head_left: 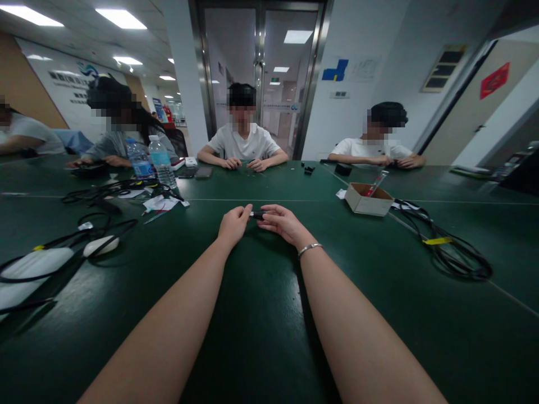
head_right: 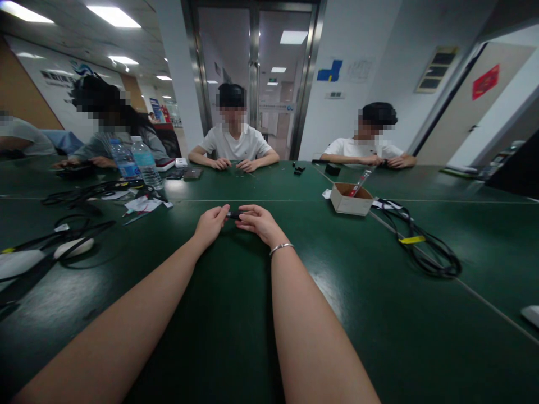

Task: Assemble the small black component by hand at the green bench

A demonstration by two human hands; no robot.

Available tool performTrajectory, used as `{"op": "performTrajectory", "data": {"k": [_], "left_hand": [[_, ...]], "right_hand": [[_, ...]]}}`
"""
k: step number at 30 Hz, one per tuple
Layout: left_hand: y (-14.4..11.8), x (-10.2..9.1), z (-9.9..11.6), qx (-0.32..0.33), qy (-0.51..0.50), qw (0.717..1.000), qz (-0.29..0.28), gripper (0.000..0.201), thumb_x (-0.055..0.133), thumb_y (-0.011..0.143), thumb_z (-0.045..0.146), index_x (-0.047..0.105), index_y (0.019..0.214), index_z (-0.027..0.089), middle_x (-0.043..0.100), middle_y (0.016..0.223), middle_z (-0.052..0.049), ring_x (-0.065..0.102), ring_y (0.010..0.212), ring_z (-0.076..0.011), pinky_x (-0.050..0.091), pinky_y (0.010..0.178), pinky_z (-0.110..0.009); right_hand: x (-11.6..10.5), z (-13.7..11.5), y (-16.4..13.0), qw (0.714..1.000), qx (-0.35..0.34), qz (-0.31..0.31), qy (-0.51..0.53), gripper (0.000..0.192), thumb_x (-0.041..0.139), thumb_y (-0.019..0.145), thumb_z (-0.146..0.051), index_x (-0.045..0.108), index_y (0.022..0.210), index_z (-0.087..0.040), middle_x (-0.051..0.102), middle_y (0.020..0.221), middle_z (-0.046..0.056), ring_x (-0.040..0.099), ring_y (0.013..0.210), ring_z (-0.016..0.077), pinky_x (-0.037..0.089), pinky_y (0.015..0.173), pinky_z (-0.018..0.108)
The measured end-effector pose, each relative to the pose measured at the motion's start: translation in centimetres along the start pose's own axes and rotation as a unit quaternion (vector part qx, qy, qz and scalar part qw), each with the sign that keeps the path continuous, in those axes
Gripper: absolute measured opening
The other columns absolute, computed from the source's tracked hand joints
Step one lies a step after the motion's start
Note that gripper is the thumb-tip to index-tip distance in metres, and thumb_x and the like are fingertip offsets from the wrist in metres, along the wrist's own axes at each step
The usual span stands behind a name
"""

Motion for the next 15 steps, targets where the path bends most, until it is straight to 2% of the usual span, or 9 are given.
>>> {"op": "performTrajectory", "data": {"k": [5, 15], "left_hand": [[0.24, 0.44, -0.29, 0.013, -0.048, 0.999, -0.008, 0.046, 0.041, 0.084, 0.060, 0.054, 0.067, 0.019, 0.053, 0.057, 0.002, 0.047, 0.052, -0.0126, 0.034, 0.052, -0.025], [0.93, 1.00, -0.96, 0.037, -0.096, 0.995, -0.002, 0.041, 0.048, 0.081, 0.058, 0.052, 0.068, 0.019, 0.052, 0.055, 0.003, 0.048, 0.052, -0.0119, 0.035, 0.053, -0.024]], "right_hand": [[-0.09, 0.01, -0.05, 1.000, 0.008, 0.008, -0.001, 0.023, 0.064, 0.077, -0.003, 0.061, 0.096, -0.016, 0.067, 0.090, 0.006, 0.069, 0.071, 0.0172, 0.059, 0.077, 0.034], [-0.30, 0.16, -0.05, 0.999, 0.021, 0.029, 0.008, 0.017, 0.059, 0.083, -0.003, 0.060, 0.096, -0.013, 0.067, 0.076, 0.005, 0.068, 0.062, 0.0151, 0.059, 0.064, 0.027]]}}
Point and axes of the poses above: each hand's wrist, its own y-axis towards the middle knuckle, its own x-axis out of the palm, z = x × y, the point moved 10 cm from there along y, towards the middle knuckle
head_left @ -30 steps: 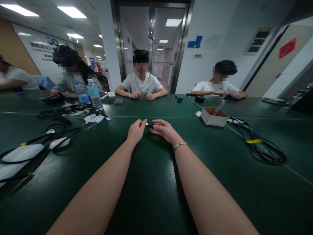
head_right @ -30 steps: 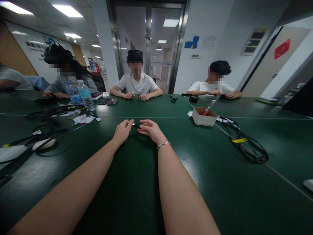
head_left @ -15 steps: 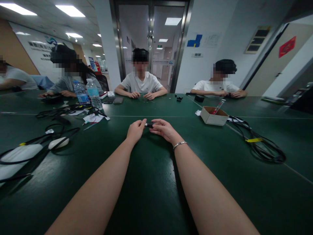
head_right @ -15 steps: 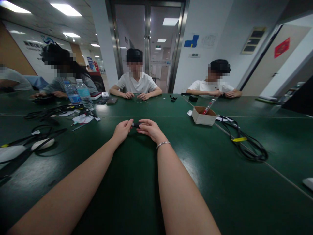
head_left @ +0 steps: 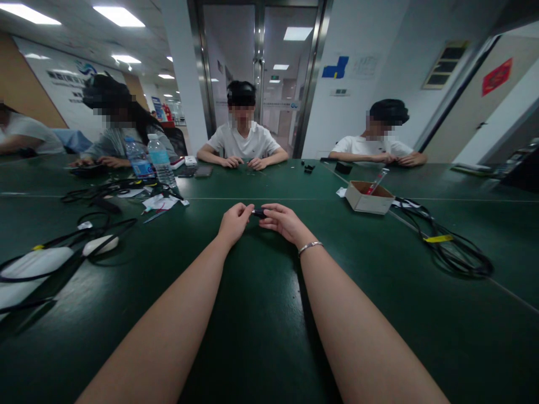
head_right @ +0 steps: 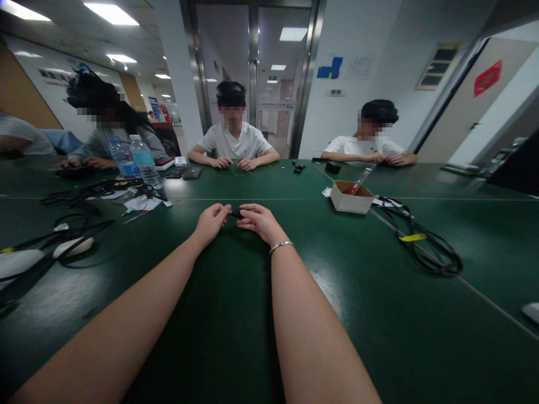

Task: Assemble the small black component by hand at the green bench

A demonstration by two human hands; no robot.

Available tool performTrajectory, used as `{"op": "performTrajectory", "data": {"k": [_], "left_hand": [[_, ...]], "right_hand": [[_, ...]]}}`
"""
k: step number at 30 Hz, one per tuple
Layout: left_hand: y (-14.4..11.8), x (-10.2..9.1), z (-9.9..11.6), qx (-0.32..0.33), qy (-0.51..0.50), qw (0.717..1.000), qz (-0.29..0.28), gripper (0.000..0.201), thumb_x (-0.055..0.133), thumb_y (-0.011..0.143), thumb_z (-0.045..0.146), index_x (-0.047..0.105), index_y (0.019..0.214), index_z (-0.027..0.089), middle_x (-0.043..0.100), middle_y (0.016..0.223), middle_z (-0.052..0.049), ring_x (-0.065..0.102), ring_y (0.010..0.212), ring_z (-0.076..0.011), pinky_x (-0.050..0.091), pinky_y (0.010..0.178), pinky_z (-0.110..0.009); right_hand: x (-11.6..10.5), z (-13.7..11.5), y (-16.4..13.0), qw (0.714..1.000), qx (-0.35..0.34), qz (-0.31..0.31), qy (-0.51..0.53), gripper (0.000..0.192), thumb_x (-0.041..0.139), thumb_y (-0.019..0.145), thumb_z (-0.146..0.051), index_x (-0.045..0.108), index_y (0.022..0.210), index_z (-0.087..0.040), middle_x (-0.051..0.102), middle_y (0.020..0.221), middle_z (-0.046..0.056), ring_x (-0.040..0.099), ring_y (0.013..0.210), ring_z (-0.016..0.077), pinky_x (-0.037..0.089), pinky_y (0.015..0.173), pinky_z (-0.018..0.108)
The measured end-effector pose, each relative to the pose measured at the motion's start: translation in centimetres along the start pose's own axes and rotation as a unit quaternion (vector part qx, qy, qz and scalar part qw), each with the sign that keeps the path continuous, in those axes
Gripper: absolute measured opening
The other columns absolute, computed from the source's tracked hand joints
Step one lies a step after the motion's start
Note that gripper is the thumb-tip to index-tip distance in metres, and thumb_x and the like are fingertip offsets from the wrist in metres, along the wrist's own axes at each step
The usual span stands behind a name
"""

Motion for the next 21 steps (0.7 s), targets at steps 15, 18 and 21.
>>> {"op": "performTrajectory", "data": {"k": [15, 18, 21], "left_hand": [[0.0, 0.4, 1.8, 0.079, -0.081, 0.994, -0.010, 0.021, 0.060, 0.077, 0.035, 0.062, 0.086, 0.017, 0.063, 0.077, -0.003, 0.059, 0.073, -0.0147, 0.045, 0.070, -0.027], [-0.2, 0.6, 1.6, 0.045, -0.090, 0.995, -0.019, 0.023, 0.056, 0.081, 0.037, 0.062, 0.089, 0.017, 0.063, 0.076, -0.003, 0.058, 0.069, -0.0143, 0.044, 0.066, -0.026], [-0.2, 0.6, 0.7, 0.004, -0.092, 0.996, -0.018, 0.028, 0.049, 0.085, 0.040, 0.061, 0.094, 0.017, 0.059, 0.066, -0.001, 0.054, 0.059, -0.0129, 0.041, 0.057, -0.024]], "right_hand": [[-0.2, 0.1, -0.3, 0.999, 0.017, 0.037, 0.023, 0.008, 0.053, 0.092, -0.011, 0.059, 0.086, -0.010, 0.060, 0.057, 0.003, 0.060, 0.050, 0.0120, 0.059, 0.062, 0.029], [-0.3, 0.0, -0.3, 0.999, 0.015, 0.042, 0.024, 0.007, 0.055, 0.091, -0.012, 0.059, 0.087, -0.010, 0.059, 0.057, 0.002, 0.060, 0.049, 0.0119, 0.059, 0.061, 0.029], [-0.3, 0.0, -0.2, 0.999, 0.015, 0.041, 0.022, 0.006, 0.056, 0.091, -0.012, 0.060, 0.087, -0.011, 0.058, 0.057, 0.001, 0.059, 0.048, 0.0114, 0.060, 0.061, 0.028]]}}
Point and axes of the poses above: each hand's wrist, its own y-axis towards the middle knuckle, its own x-axis out of the palm, z = x × y, the point moved 10 cm from there along y, towards the middle knuckle
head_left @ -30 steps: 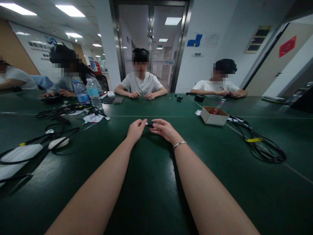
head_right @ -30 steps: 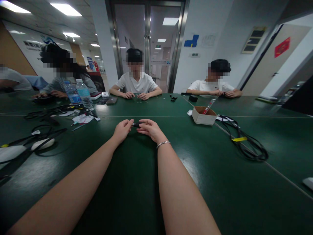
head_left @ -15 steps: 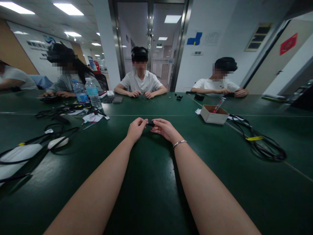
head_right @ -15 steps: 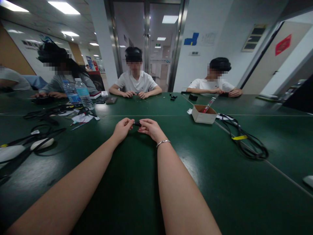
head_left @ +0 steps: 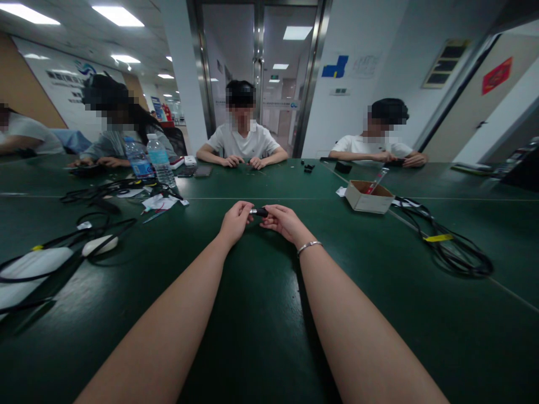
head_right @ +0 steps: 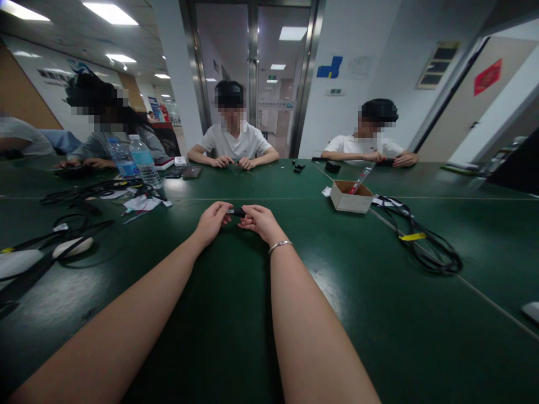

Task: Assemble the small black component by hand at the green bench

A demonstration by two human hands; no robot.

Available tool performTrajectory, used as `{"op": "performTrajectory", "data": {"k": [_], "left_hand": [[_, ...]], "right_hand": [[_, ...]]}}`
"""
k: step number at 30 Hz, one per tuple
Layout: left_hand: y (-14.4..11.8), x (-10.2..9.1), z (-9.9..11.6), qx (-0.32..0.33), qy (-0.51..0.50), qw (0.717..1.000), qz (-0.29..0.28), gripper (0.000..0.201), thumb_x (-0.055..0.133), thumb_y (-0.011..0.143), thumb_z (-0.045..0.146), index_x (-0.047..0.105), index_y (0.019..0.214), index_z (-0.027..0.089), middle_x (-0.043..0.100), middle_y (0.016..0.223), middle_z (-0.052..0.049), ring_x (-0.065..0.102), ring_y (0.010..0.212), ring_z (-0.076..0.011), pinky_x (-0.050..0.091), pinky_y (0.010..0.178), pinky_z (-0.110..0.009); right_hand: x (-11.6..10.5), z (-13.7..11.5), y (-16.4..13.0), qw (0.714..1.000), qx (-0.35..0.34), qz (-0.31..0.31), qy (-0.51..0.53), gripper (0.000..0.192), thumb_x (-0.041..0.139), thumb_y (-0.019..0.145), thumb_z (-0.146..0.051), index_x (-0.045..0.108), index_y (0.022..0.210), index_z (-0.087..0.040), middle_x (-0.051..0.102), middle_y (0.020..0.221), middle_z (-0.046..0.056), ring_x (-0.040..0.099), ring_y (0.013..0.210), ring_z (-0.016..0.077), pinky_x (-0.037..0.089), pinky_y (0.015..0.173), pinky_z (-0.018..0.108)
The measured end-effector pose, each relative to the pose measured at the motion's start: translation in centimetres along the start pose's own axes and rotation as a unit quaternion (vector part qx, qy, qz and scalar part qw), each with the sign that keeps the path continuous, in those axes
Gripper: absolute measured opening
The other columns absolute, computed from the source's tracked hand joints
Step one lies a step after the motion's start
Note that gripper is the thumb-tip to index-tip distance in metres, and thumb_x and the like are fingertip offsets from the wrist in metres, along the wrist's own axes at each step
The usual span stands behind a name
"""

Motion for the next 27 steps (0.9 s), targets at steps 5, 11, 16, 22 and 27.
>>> {"op": "performTrajectory", "data": {"k": [5, 11, 16, 22, 27], "left_hand": [[0.2, -0.3, -0.2, 0.020, 0.014, 1.000, 0.016, 0.022, 0.053, 0.082, 0.032, 0.061, 0.095, 0.017, 0.061, 0.074, -0.002, 0.056, 0.066, -0.0126, 0.040, 0.057, -0.022], [0.2, 0.2, -0.8, -0.020, -0.003, 1.000, -0.008, 0.028, 0.045, 0.087, 0.037, 0.060, 0.097, 0.016, 0.054, 0.058, 0.001, 0.048, 0.050, -0.0106, 0.035, 0.049, -0.022], [0.0, 0.2, -0.5, -0.031, -0.015, 0.999, 0.001, 0.022, 0.050, 0.083, 0.027, 0.059, 0.100, 0.017, 0.055, 0.062, 0.002, 0.049, 0.052, -0.0095, 0.037, 0.051, -0.020], [0.2, 0.3, -0.8, -0.034, -0.020, 0.999, -0.001, 0.026, 0.050, 0.084, 0.030, 0.056, 0.105, 0.017, 0.053, 0.059, 0.003, 0.047, 0.051, -0.0096, 0.035, 0.050, -0.020], [0.2, 0.3, -1.1, -0.033, -0.016, 0.999, -0.008, 0.027, 0.048, 0.085, 0.033, 0.056, 0.105, 0.017, 0.053, 0.060, 0.002, 0.047, 0.052, -0.0103, 0.035, 0.051, -0.021]], "right_hand": [[0.0, 0.1, 0.0, 1.000, 0.000, -0.003, -0.005, 0.005, 0.056, 0.091, -0.012, 0.060, 0.088, -0.010, 0.059, 0.058, 0.002, 0.059, 0.049, 0.0115, 0.060, 0.062, 0.029], [0.0, 0.1, 0.2, 1.000, -0.004, -0.008, -0.011, 0.004, 0.060, 0.089, -0.015, 0.060, 0.087, -0.011, 0.060, 0.058, 0.002, 0.060, 0.049, 0.0114, 0.059, 0.061, 0.028], [-0.1, 0.2, 0.2, 1.000, 0.002, 0.001, -0.020, 0.004, 0.057, 0.090, -0.012, 0.060, 0.088, -0.011, 0.061, 0.059, 0.003, 0.061, 0.049, 0.0117, 0.059, 0.061, 0.027], [-0.1, 0.2, 0.2, 1.000, 0.000, -0.002, -0.023, 0.003, 0.059, 0.089, -0.014, 0.060, 0.088, -0.011, 0.061, 0.059, 0.002, 0.060, 0.048, 0.0105, 0.060, 0.061, 0.027], [-0.1, 0.3, 0.3, 1.000, 0.000, -0.004, -0.021, 0.004, 0.058, 0.089, -0.012, 0.060, 0.087, -0.011, 0.061, 0.060, 0.003, 0.060, 0.048, 0.0106, 0.060, 0.061, 0.027]]}}
Point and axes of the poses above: each hand's wrist, its own y-axis towards the middle knuckle, its own x-axis out of the palm, z = x × y, the point moved 10 cm from there along y, towards the middle knuckle
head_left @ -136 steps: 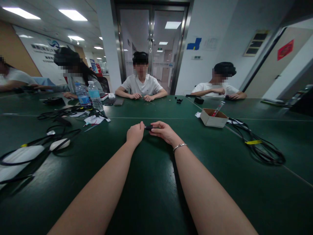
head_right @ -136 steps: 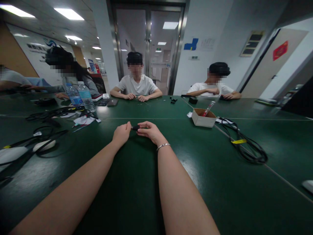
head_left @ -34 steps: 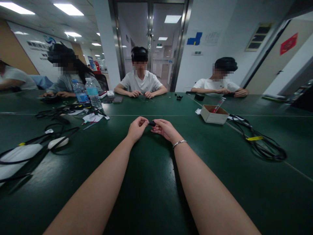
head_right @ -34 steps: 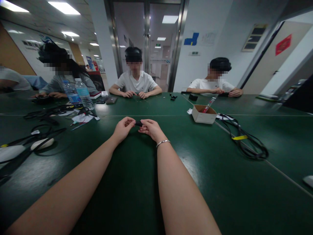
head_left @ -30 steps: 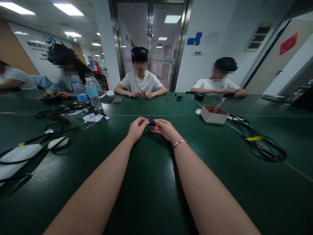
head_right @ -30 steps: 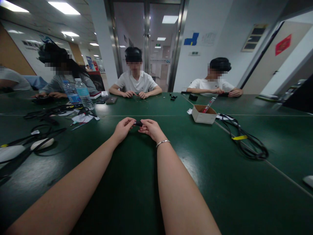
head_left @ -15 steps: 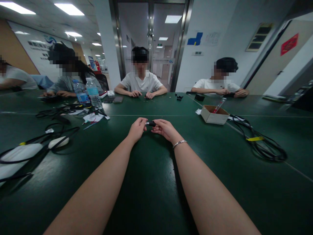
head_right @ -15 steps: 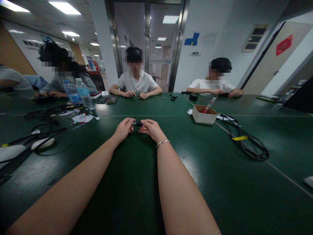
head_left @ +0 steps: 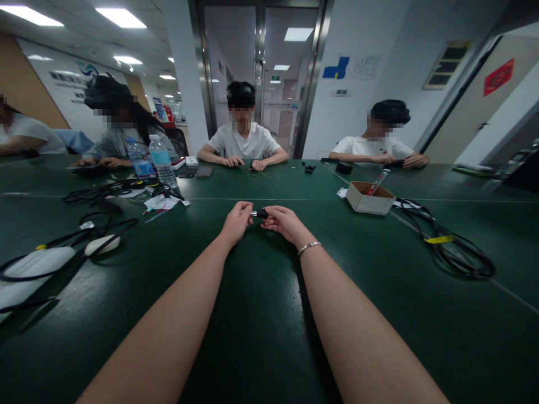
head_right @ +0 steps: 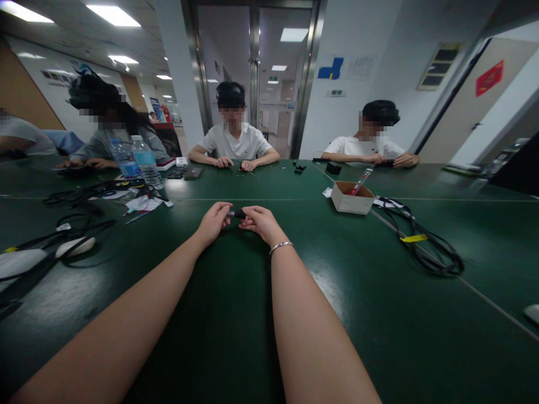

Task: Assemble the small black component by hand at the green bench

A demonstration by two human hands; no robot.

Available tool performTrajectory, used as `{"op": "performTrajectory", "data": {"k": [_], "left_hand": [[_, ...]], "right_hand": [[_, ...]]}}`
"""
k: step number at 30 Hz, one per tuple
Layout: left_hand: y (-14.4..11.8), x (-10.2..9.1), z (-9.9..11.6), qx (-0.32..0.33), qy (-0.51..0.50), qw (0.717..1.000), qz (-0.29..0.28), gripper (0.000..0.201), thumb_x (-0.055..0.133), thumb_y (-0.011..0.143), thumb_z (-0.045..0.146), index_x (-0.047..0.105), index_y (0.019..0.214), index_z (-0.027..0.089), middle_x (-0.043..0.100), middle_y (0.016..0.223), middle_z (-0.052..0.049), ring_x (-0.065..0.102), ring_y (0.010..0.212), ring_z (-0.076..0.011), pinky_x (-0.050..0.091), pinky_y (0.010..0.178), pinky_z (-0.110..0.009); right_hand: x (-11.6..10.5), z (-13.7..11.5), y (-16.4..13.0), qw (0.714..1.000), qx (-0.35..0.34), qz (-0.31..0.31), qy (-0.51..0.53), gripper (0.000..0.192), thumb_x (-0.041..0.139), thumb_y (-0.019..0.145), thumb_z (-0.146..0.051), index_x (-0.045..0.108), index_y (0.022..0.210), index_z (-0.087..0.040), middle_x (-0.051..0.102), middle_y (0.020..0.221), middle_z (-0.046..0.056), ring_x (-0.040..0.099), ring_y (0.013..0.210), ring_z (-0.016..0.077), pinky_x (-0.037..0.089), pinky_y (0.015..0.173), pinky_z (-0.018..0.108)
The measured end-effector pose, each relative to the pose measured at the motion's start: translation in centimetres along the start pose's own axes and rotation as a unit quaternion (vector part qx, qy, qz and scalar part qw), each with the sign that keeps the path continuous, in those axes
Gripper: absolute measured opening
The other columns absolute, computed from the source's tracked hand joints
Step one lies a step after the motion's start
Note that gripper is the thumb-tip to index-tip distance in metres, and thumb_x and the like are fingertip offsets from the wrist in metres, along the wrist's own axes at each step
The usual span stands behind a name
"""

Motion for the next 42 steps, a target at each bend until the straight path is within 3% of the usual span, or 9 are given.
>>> {"op": "performTrajectory", "data": {"k": [20, 23, 27, 42], "left_hand": [[-0.34, 0.26, 0.40, -0.005, 0.002, 1.000, -0.008, 0.028, 0.051, 0.081, 0.031, 0.054, 0.105, 0.018, 0.055, 0.069, 0.001, 0.050, 0.058, -0.0110, 0.038, 0.055, -0.022], [-0.28, 0.36, 0.11, -0.014, 0.002, 1.000, -0.014, 0.027, 0.045, 0.085, 0.035, 0.054, 0.104, 0.017, 0.053, 0.063, 0.002, 0.048, 0.054, -0.0112, 0.036, 0.052, -0.022], [-0.18, 0.07, 0.15, -0.004, 0.023, 1.000, -0.003, 0.025, 0.050, 0.082, 0.028, 0.056, 0.104, 0.018, 0.055, 0.068, 0.001, 0.050, 0.057, -0.0108, 0.037, 0.053, -0.022], [-0.15, 0.30, 0.12, 0.017, 0.047, 0.999, -0.014, 0.025, 0.050, 0.081, 0.031, 0.058, 0.101, 0.019, 0.055, 0.068, 0.001, 0.049, 0.057, -0.0110, 0.037, 0.054, -0.022]], "right_hand": [[0.24, -0.15, -0.28, 1.000, 0.000, -0.003, 0.007, 0.003, 0.063, 0.086, -0.012, 0.061, 0.085, -0.010, 0.061, 0.060, 0.002, 0.059, 0.048, 0.0098, 0.060, 0.061, 0.026], [0.22, -0.13, -0.26, 1.000, 0.001, -0.002, 0.009, 0.003, 0.062, 0.087, -0.011, 0.061, 0.084, -0.010, 0.062, 0.060, 0.003, 0.060, 0.048, 0.0102, 0.060, 0.059, 0.025], [0.19, -0.09, -0.13, 1.000, 0.001, -0.002, 0.005, 0.004, 0.063, 0.086, -0.012, 0.061, 0.084, -0.010, 0.061, 0.060, 0.003, 0.061, 0.049, 0.0106, 0.060, 0.059, 0.025], [0.16, -0.06, -0.06, 1.000, -0.002, -0.003, 0.007, 0.002, 0.063, 0.085, -0.011, 0.061, 0.084, -0.011, 0.061, 0.060, 0.001, 0.059, 0.048, 0.0099, 0.060, 0.061, 0.026]]}}
Point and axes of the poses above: each hand's wrist, its own y-axis towards the middle knuckle, its own x-axis out of the palm, z = x × y, the point moved 10 cm from there along y, towards the middle knuckle
